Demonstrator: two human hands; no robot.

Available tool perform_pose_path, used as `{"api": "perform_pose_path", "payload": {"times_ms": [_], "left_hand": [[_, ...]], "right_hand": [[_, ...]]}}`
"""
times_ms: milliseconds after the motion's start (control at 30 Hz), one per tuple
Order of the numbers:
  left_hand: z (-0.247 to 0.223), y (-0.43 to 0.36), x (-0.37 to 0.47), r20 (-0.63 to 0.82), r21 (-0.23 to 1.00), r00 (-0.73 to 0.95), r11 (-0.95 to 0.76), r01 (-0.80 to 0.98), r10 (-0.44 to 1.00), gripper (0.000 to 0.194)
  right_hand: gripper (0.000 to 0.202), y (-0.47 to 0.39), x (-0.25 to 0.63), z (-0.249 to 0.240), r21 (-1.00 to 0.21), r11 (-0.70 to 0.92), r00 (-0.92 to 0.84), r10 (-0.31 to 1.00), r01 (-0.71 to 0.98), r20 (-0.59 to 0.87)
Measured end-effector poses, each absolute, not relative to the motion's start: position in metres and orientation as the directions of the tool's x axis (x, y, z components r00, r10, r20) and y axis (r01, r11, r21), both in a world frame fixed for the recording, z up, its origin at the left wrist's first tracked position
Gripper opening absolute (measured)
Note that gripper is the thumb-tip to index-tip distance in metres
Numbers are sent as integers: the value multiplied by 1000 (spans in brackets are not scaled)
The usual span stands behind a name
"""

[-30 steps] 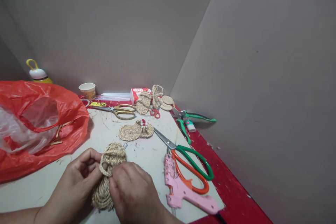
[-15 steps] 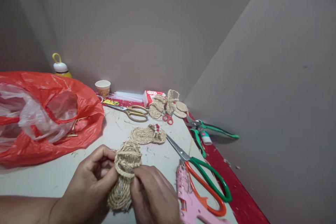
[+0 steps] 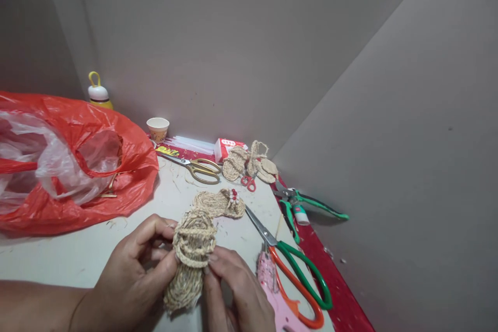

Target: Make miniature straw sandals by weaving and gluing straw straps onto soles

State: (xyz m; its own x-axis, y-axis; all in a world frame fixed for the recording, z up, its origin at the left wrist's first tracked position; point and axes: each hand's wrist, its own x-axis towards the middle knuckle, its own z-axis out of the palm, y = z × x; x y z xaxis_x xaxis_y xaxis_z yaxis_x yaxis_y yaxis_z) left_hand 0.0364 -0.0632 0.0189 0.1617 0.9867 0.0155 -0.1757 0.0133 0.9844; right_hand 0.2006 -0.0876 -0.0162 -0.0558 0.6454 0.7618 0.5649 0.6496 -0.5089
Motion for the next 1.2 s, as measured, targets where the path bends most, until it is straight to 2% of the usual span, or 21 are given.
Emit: {"api": "perform_pose_path", "payload": {"times_ms": [133, 233, 433, 600, 800, 1033, 1200], "left_hand": [[20, -65, 36, 52, 987, 146, -29, -158, 988, 3], [19, -66, 36, 48, 986, 154, -21, -168, 987, 3], [21, -64, 38, -75, 964, 182, 118, -239, 981, 9], [25, -61, 38, -134, 938, 172, 181, -296, 976, 17], [24, -60, 36, -101, 932, 196, 162, -325, 975, 19], [24, -63, 36, -58, 929, 221, 134, -344, 973, 22], [20, -61, 35, -21, 949, 235, 94, -301, 972, 25]], "right_hand": [[47, -89, 203, -11, -456, 661, -103, 626, 596, 773], [46, -88, 202, -8, -466, 678, -101, 620, 569, 778], [35, -86, 195, -10, -576, 644, 5, 665, 504, 747], [18, -86, 189, -7, -686, 535, 95, 751, 492, 654], [11, -88, 185, -6, -791, 481, 193, 795, 378, 576], [6, -86, 183, -1, -822, 450, 253, 799, 349, 545], [9, -86, 179, 0, -920, 310, 306, 876, 239, 374]]}}
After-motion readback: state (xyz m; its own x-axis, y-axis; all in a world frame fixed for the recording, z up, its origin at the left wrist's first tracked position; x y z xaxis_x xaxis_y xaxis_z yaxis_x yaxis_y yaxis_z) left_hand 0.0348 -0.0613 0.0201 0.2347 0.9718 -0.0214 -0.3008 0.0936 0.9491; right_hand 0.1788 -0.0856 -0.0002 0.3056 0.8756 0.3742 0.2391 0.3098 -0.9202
